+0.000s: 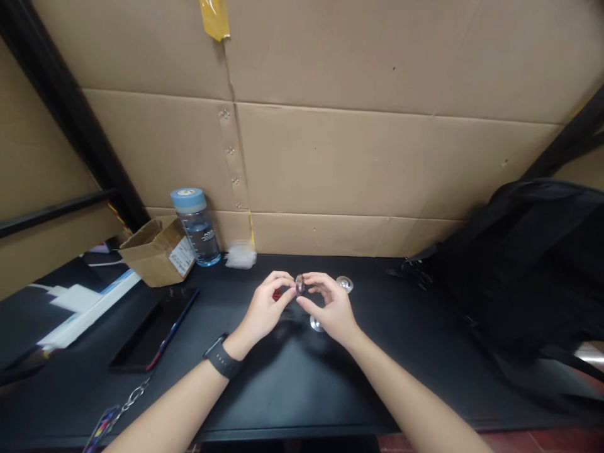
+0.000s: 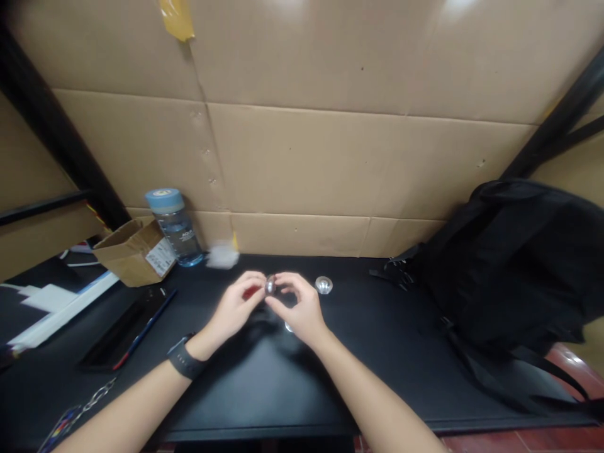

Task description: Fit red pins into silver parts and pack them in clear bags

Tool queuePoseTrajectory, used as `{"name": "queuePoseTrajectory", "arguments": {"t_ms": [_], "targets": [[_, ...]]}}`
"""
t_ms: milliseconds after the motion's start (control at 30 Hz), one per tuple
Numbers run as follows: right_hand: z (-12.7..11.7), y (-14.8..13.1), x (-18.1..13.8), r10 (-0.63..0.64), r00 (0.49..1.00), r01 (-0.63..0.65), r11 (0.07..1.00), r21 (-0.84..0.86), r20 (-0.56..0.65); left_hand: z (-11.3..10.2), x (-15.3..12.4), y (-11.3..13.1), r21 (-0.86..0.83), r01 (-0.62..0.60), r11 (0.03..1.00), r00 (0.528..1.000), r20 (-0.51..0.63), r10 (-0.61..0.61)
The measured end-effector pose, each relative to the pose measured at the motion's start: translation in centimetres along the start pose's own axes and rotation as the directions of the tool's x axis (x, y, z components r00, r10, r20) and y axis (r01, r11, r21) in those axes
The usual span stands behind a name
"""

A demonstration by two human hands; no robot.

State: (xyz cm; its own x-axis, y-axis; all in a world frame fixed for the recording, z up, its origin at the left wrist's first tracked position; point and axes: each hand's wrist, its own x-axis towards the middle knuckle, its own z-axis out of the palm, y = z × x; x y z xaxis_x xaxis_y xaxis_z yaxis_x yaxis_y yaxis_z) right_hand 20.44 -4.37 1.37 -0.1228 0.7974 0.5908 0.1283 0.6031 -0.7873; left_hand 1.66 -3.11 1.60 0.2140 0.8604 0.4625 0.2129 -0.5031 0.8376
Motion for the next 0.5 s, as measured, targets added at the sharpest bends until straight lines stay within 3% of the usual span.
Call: {"name": "queuePoseTrajectory", "arguments": {"t_ms": [267,500], "targets": [[0.5,-0.5,-0.3,-0.004,1.000,0.004,1.000,0.010,0.014,0.9,-0.4,0.6,-0.010,0.018,1.000,0.999,-0.047,-0.019],[0.6,-0.2,-0.6,0.071,0.997,-0.069,0.991,0.114,-0.005,0.6,-1.0,1.7,0.279,-0.069,0.958,0.994,-0.066,0.091]]}}
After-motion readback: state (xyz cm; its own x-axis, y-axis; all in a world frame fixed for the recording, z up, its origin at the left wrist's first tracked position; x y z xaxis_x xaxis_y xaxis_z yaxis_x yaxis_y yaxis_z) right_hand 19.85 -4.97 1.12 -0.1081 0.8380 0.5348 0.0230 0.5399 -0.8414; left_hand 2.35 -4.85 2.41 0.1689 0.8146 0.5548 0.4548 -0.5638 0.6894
